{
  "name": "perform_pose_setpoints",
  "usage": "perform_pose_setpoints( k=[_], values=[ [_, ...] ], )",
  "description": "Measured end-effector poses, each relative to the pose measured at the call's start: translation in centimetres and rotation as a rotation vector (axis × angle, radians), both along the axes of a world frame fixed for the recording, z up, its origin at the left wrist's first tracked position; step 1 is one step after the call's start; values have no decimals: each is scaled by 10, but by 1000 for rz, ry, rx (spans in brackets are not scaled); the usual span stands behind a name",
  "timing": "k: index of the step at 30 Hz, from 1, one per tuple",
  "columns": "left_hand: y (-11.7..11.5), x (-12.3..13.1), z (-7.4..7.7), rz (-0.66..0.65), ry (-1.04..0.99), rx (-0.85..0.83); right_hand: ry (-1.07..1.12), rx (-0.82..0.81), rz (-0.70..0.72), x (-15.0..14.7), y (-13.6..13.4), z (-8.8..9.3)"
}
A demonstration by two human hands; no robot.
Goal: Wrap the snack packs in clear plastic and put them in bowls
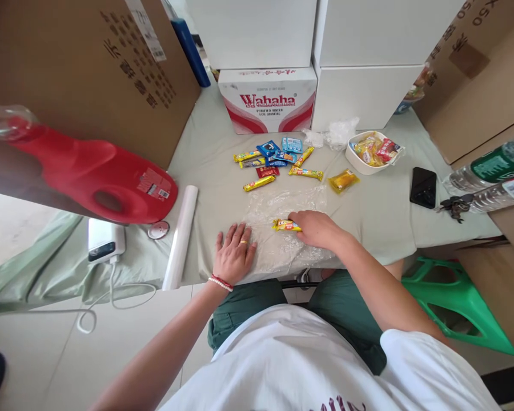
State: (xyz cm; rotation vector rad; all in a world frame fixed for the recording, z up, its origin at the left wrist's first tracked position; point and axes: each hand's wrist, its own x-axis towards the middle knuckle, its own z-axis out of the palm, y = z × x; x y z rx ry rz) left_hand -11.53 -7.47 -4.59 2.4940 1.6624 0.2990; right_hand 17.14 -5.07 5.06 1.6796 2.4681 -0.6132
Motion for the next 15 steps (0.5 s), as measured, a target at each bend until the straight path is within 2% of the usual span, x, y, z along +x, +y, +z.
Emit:
perform_pose_setpoints(
  k=[4,7,12,15],
  values=[
    [0,0,2,1,-16,9,-109,65,65,-17,11,-15],
    [0,0,2,-3,-40,10,-100,111,54,-15,13,-23],
    [1,0,3,1,-70,7,-28,177,-116,-7,20,-16],
    [1,1,3,0,-55,17,-61,225,-88,-15,28,-13]
  ],
)
